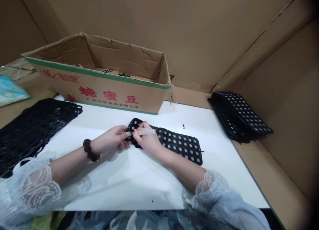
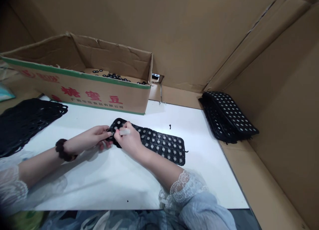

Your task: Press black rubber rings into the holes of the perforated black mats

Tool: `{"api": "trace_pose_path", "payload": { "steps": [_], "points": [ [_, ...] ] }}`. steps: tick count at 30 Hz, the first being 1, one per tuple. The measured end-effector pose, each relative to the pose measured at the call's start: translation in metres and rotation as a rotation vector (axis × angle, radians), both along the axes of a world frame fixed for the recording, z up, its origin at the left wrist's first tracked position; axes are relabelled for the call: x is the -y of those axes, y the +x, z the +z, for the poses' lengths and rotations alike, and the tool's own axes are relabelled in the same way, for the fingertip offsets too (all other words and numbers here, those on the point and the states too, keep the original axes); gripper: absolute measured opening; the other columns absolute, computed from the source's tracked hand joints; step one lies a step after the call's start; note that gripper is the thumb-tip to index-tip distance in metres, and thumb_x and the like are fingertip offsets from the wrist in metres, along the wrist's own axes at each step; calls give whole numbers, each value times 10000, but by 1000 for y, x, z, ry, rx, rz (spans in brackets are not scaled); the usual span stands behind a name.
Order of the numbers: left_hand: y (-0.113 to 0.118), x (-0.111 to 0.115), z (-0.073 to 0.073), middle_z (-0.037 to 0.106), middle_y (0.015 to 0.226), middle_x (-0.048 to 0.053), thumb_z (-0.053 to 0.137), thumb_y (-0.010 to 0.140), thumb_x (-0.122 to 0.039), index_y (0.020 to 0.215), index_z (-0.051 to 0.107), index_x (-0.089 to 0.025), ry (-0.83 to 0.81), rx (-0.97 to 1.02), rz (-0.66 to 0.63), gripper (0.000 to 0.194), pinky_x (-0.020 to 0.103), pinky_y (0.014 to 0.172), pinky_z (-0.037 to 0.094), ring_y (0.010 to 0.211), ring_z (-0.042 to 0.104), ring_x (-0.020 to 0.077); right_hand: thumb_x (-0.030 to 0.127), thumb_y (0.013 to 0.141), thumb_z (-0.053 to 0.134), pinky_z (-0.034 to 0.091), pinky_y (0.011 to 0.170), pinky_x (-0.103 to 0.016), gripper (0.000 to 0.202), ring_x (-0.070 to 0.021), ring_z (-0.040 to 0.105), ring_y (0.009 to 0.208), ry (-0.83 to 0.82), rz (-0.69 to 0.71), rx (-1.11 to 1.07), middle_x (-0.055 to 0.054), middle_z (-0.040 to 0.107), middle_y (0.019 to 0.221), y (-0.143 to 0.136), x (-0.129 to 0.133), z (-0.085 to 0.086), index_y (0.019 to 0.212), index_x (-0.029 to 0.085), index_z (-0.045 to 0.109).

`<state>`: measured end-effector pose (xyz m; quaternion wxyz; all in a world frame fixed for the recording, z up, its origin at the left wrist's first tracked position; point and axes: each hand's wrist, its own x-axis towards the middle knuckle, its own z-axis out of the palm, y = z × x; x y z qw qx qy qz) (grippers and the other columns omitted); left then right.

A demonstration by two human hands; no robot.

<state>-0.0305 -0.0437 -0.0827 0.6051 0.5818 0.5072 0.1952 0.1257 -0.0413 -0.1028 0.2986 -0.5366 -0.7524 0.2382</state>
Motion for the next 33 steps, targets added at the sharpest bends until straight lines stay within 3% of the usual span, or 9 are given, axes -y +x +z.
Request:
{"api": "trace_pose_path", "payload": {
  "steps": [4,6,10,16,24,33],
  "points": [
    [-2,-3,4,561,544,12,459,768,-423,798,403,-155,-22,-21,38,276,222,416,406,428,510,111,280,837,337,392,693,-227,325,-102,476,689,-65,-12,-249,4,445,721,8,7,1,532,185,398],
    [-4,-4,5,561,575,6,503,744,-411,802,404,-160,4,8,-13,276,222,440,415,473,533,118,261,834,336,391,698,-227,338,-107,471,704,-85,29,-273,0,440,722,10,11,3,507,186,376],
    [-10,-6,4,576,645,4,598,672,-341,835,438,-155,20,36,-87,295,250,524,451,562,570,139,222,819,354,381,721,-234,341,-126,461,760,-102,99,-241,-2,422,663,9,16,7,479,192,364],
    [-15,-9,6,591,512,13,620,641,-342,617,483,-150,-35,-116,-68,237,227,469,422,481,553,135,208,823,352,369,728,-232,352,-121,458,761,-98,114,-230,-5,420,681,6,18,7,474,186,399],
    [-15,-7,4,622,565,35,613,657,-391,635,541,-137,-66,-60,-58,265,215,471,412,484,539,120,245,854,331,367,759,-232,374,-117,460,793,-55,132,-210,-11,434,715,3,20,6,504,179,444],
    [-10,2,6,578,560,16,584,702,-351,635,502,-136,-12,-60,38,240,207,493,400,531,533,113,236,818,394,382,676,-248,300,-123,444,753,92,108,76,-28,440,780,-7,16,-5,536,171,474]
  ]
}}
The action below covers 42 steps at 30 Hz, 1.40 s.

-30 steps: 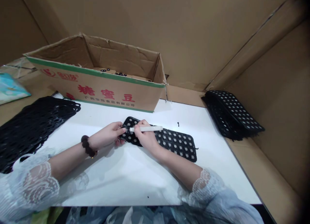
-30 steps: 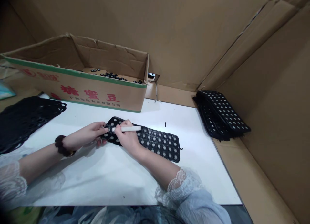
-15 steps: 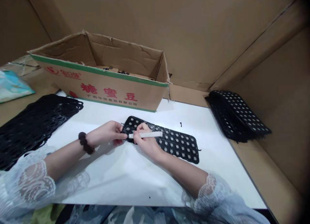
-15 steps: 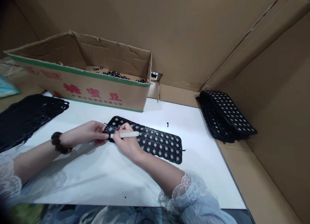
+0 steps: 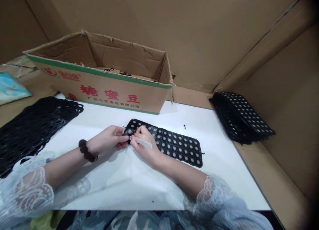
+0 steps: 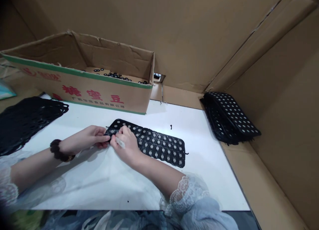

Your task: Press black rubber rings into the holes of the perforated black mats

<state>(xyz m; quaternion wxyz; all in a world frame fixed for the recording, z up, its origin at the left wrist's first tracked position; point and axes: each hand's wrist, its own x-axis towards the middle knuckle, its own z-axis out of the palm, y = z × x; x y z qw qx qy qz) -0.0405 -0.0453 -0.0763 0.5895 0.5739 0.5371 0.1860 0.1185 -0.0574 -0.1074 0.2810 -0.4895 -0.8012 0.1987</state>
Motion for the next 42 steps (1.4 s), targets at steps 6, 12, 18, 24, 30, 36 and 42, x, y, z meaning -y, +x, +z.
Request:
{"api": "trace_pose_path", "payload": {
  "steps": [6,12,18,24,30,36,42],
  "points": [
    [-5,-2,0,625,674,50,535,740,-403,691,512,-134,-47,43,-114,274,231,549,438,588,567,128,248,803,404,381,627,-249,289,-121,456,722,0,-20,-2,-24,461,782,-1,-2,1,530,174,462],
    [-12,-10,1,616,619,39,560,702,-440,725,489,-154,-34,12,-225,296,216,435,407,506,559,138,286,824,380,391,750,-238,329,-107,499,753,-151,-8,-300,-12,477,790,25,-14,14,528,172,471],
    [-13,-14,10,584,579,12,505,711,-511,687,516,-162,-3,-71,-317,351,188,365,319,448,499,111,283,820,377,289,928,-311,356,-169,445,1021,-153,-103,-286,-43,571,949,44,-33,12,506,173,505],
    [7,-17,0,564,532,-8,389,763,-529,927,493,-167,392,-409,-16,410,247,468,368,484,526,162,275,807,409,343,848,-302,310,-157,488,873,-136,-66,-217,-30,548,795,39,-28,11,535,181,525],
    [19,-28,-17,603,963,83,451,727,-399,1049,481,-157,547,-351,-5,403,333,795,391,913,547,242,268,817,388,347,841,-265,312,-131,491,852,-117,-70,-299,-18,535,835,42,-30,12,542,185,512],
    [13,-24,-15,578,784,23,462,733,-376,833,496,-167,328,-11,11,234,293,666,407,749,542,193,312,854,329,334,801,-299,382,-162,451,835,-174,-14,-231,-8,548,659,42,-28,7,523,195,479],
    [18,-18,-15,523,727,-14,462,726,-332,753,485,-179,280,43,141,158,270,663,360,716,480,162,340,868,300,359,746,-253,367,-116,487,721,-184,32,-369,7,475,701,39,-24,9,580,183,466]
  ]
}}
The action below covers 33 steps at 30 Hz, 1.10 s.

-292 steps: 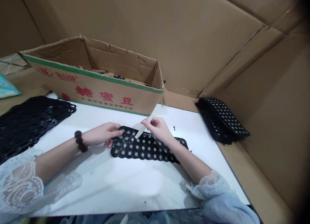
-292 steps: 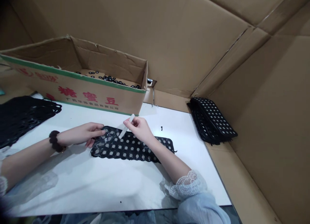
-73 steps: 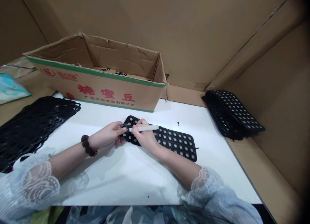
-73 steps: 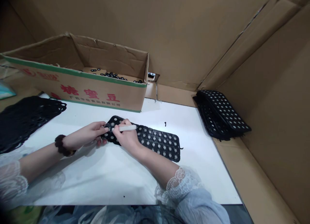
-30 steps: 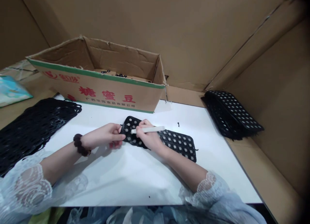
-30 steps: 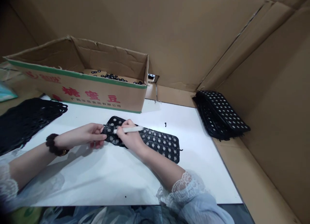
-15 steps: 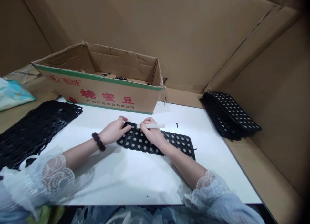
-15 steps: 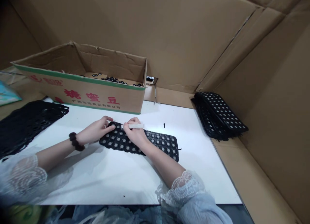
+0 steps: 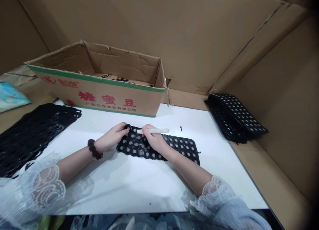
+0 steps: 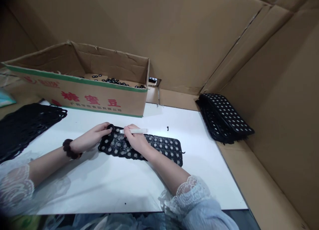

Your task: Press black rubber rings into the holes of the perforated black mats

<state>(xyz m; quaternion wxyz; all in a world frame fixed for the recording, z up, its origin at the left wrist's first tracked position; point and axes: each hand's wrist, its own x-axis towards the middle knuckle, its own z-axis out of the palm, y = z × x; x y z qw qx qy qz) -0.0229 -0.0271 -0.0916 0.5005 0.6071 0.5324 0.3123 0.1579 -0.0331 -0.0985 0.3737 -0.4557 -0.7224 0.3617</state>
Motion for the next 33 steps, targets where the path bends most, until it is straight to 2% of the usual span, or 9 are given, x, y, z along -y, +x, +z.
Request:
{"api": "trace_pose_path", "payload": {
  "steps": [5,9,12,15,22,29,33],
  "points": [
    [3,3,-2,486,686,-32,403,751,-312,712,463,-188,18,42,92,143,260,662,350,705,456,151,325,871,286,357,692,-244,361,-117,472,676,-24,4,-53,13,472,649,-1,3,5,593,183,465],
    [2,5,4,537,769,-9,473,734,-417,784,492,-176,76,-13,-46,247,262,681,370,751,484,164,311,873,277,361,691,-242,358,-121,480,678,-21,1,-52,13,487,641,-1,4,6,594,185,464],
    [1,6,9,504,662,-24,522,706,-452,695,463,-169,29,-10,-136,289,238,584,367,647,475,144,293,869,281,367,691,-237,351,-119,483,670,-23,4,-40,16,480,631,-2,4,5,580,187,450],
    [0,7,11,490,628,-33,549,701,-440,666,452,-164,-19,71,-120,294,223,559,364,619,475,129,293,864,287,367,679,-239,346,-119,476,654,-40,-1,-36,19,470,616,-2,4,3,570,188,436],
    [0,8,11,607,750,10,587,688,-405,749,534,-150,-178,211,-117,268,250,623,401,683,540,151,337,859,298,361,684,-238,365,-122,481,661,-99,12,-87,21,485,616,0,1,2,562,187,447],
    [-2,6,11,620,741,24,576,703,-420,778,569,-144,-236,257,-160,287,262,624,404,667,548,160,340,846,290,362,745,-236,384,-136,517,739,-193,24,-116,4,577,699,0,-4,2,534,186,452],
    [-1,7,11,629,778,42,572,703,-421,795,576,-140,-248,270,-153,296,282,661,419,710,560,178,329,851,285,365,746,-231,385,-130,516,737,-196,23,-110,7,560,679,0,-4,4,534,186,452]
  ]
}}
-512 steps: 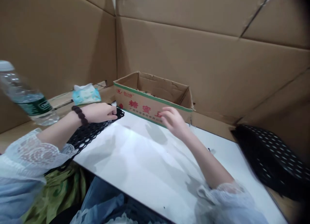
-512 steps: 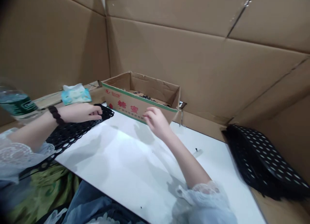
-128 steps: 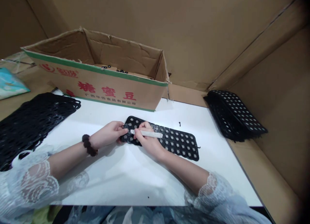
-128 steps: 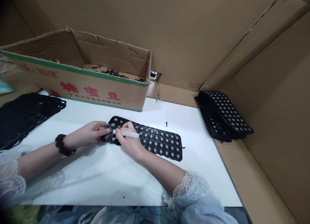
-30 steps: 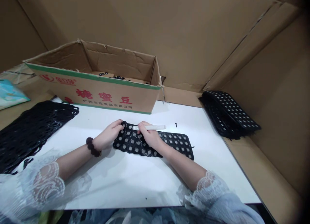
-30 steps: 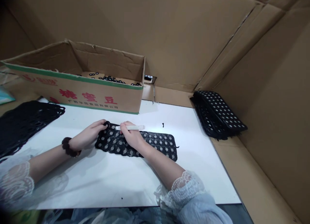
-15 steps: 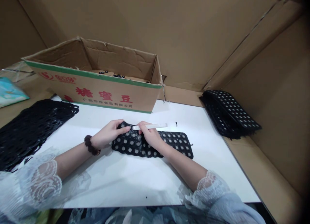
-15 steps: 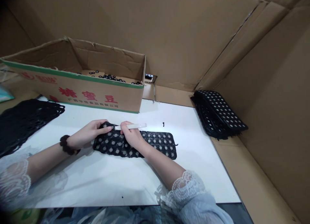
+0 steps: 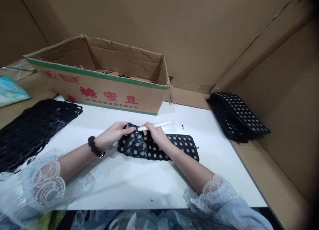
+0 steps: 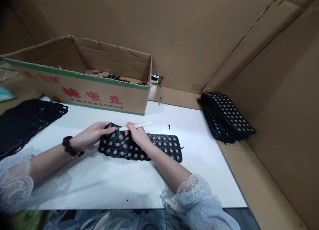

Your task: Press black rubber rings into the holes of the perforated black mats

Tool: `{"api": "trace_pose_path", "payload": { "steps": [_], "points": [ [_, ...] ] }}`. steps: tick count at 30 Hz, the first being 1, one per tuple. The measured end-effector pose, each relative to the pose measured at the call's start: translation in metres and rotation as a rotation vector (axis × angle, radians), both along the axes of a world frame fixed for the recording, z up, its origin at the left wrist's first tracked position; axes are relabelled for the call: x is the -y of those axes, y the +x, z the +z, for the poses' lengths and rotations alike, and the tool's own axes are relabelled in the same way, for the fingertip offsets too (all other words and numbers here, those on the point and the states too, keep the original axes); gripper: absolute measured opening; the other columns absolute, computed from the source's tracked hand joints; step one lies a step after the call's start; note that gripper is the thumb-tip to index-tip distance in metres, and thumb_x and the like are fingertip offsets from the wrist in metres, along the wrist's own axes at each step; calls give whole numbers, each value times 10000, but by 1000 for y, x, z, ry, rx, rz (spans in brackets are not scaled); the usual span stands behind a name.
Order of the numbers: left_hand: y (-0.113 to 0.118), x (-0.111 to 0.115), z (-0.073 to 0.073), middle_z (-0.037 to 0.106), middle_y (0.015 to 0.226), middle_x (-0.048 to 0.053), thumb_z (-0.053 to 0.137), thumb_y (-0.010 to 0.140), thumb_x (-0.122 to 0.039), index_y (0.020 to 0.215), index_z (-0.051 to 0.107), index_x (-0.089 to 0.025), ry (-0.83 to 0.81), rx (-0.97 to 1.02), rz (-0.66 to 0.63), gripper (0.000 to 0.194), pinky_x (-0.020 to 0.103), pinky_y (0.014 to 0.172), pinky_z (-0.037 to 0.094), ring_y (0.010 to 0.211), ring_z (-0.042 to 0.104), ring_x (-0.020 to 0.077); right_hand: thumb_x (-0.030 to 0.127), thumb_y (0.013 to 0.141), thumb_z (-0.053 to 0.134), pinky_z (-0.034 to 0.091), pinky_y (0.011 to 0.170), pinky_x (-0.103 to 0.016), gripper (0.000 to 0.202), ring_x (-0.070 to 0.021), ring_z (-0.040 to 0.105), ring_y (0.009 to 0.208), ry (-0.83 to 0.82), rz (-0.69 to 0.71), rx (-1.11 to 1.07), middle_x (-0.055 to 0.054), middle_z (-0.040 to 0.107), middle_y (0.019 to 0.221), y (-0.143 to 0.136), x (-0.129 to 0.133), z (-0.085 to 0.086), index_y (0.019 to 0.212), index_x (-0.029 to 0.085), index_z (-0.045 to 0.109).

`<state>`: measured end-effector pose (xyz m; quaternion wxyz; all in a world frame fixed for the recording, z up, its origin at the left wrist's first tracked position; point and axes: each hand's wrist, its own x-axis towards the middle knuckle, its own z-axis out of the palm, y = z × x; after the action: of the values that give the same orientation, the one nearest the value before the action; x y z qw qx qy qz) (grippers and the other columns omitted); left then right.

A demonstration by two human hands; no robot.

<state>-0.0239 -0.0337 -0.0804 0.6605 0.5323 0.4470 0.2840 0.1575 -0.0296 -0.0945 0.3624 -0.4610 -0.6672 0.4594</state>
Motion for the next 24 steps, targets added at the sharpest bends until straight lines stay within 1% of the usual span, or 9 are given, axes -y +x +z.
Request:
{"api": "trace_pose_path", "payload": {
  "steps": [3,5,9,11,13,16,19,21,24],
  "points": [
    [1,1,-1,619,767,42,563,699,-426,776,559,-146,21,-26,29,290,287,647,423,705,558,183,325,862,272,371,739,-235,378,-124,505,717,67,-15,39,11,523,659,-2,4,2,561,190,456],
    [2,3,-2,596,718,27,540,710,-434,734,527,-154,78,-70,65,281,277,610,414,669,543,175,326,868,265,377,737,-241,370,-119,496,703,133,-29,83,11,494,668,-5,7,3,571,192,440],
    [4,5,-8,532,634,-8,483,746,-428,668,480,-158,343,-289,138,281,250,572,369,621,489,150,286,872,275,379,718,-241,312,-117,481,710,303,-37,215,-4,462,721,-13,10,1,607,196,414],
    [5,5,-10,550,677,-2,457,766,-401,707,506,-156,462,-376,136,257,252,612,369,664,489,157,258,866,292,369,694,-253,277,-124,467,688,389,-50,345,-11,456,717,-17,9,-3,632,196,426],
    [5,5,-12,573,731,8,440,777,-378,757,531,-155,523,-418,124,242,258,657,373,708,496,166,250,859,308,352,675,-272,257,-133,455,665,450,-71,483,-20,463,722,-20,7,-7,654,194,451],
    [6,4,-12,575,740,12,430,779,-375,776,538,-156,543,-434,114,244,260,678,376,721,496,172,255,855,321,335,691,-289,247,-147,461,690,494,-93,599,-38,482,754,-22,2,-11,685,192,488],
    [8,3,-11,573,759,14,426,777,-392,810,537,-157,532,-377,83,262,257,688,383,737,498,174,244,848,335,334,707,-294,244,-154,465,708,471,-116,607,-43,484,745,-20,-2,-10,673,190,496],
    [10,3,-10,573,771,13,432,771,-405,821,532,-160,512,-341,61,269,252,683,387,741,500,173,237,841,345,340,715,-293,243,-153,461,708,435,-120,549,-39,478,731,-16,-4,-8,644,191,480],
    [10,1,-9,562,729,4,448,758,-428,769,520,-162,480,-360,79,276,245,639,384,700,493,164,256,852,317,360,726,-275,282,-141,464,714,369,-71,383,-19,461,710,-9,-4,-3,604,196,437]
  ]
}}
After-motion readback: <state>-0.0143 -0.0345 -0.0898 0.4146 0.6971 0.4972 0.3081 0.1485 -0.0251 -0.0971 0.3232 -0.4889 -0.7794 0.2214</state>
